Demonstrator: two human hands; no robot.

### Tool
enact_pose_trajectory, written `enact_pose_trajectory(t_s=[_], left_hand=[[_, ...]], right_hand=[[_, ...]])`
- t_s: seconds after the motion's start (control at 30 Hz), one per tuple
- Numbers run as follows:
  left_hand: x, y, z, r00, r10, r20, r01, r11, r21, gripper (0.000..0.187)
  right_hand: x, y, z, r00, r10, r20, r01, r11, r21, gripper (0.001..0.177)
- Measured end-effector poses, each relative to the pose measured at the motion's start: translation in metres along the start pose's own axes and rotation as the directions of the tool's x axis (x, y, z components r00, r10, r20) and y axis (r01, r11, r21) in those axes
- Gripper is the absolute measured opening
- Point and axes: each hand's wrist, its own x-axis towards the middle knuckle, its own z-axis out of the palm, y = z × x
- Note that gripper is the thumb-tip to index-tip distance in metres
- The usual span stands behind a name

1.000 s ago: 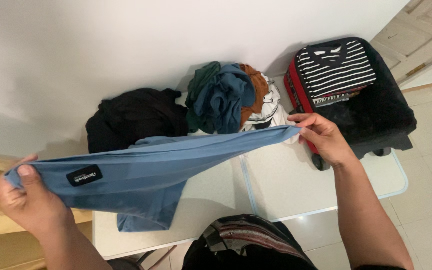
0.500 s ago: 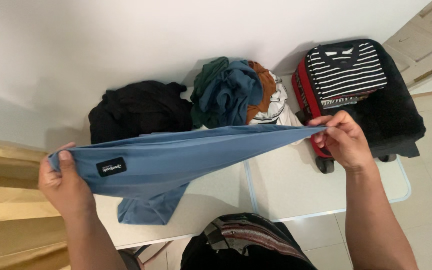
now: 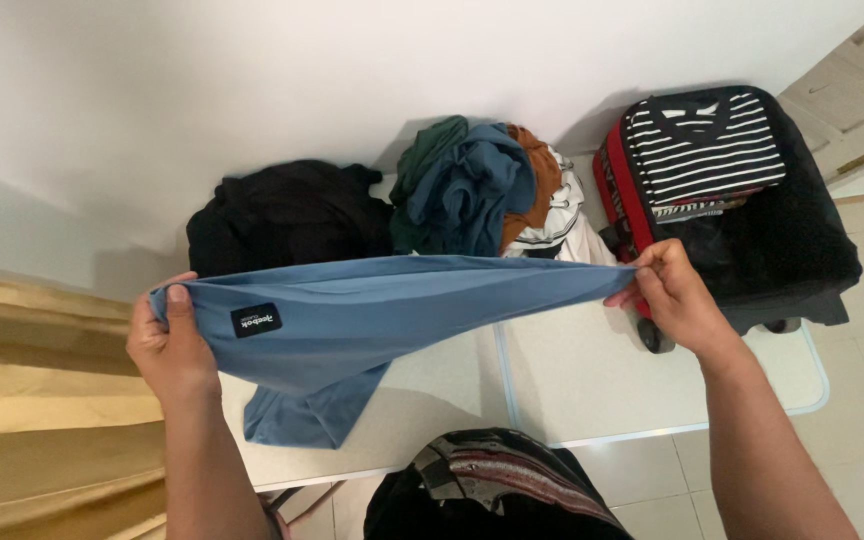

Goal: The person folds a blue shirt and a black shirt on a table and places them into an open suitcase.

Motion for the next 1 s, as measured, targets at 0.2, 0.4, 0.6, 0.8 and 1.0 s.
enact_pose_trajectory(t_s=[0.2,0.4,0.6,0.8,1.0], left_hand=[[-0.001,-0.001,0.003,0.999,-0.027,0.020,0.025,0.998,0.053,0.025],[-0.008,-0.003,0.011,0.996,0.026,0.089,-0.046,0.971,0.234,0.021],[-0.034,0.006,0.050,0.952,0.080,0.297,-0.149,0.964,0.219,0.021],[-0.141,0.022,0.170,0.708,0.250,0.661,-0.290,0.956,-0.052,0.028],[-0.168,-0.049,0.162,0.573,-0.192,0.797,-0.130,0.939,0.319,0.057]], right_hand=[[0.002,0.010,0.004,0.979,-0.172,0.107,0.133,0.945,0.299,0.008],[0.001,0.002,0.017,0.990,0.103,0.099,-0.069,0.951,-0.302,0.027],[0.007,-0.024,0.034,0.928,0.252,-0.275,-0.372,0.586,-0.720,0.032],[-0.005,-0.039,0.135,0.676,-0.672,0.302,0.712,0.701,-0.035,0.053],[0.008,0.023,0.096,0.982,-0.157,0.101,0.135,0.972,0.194,0.010]])
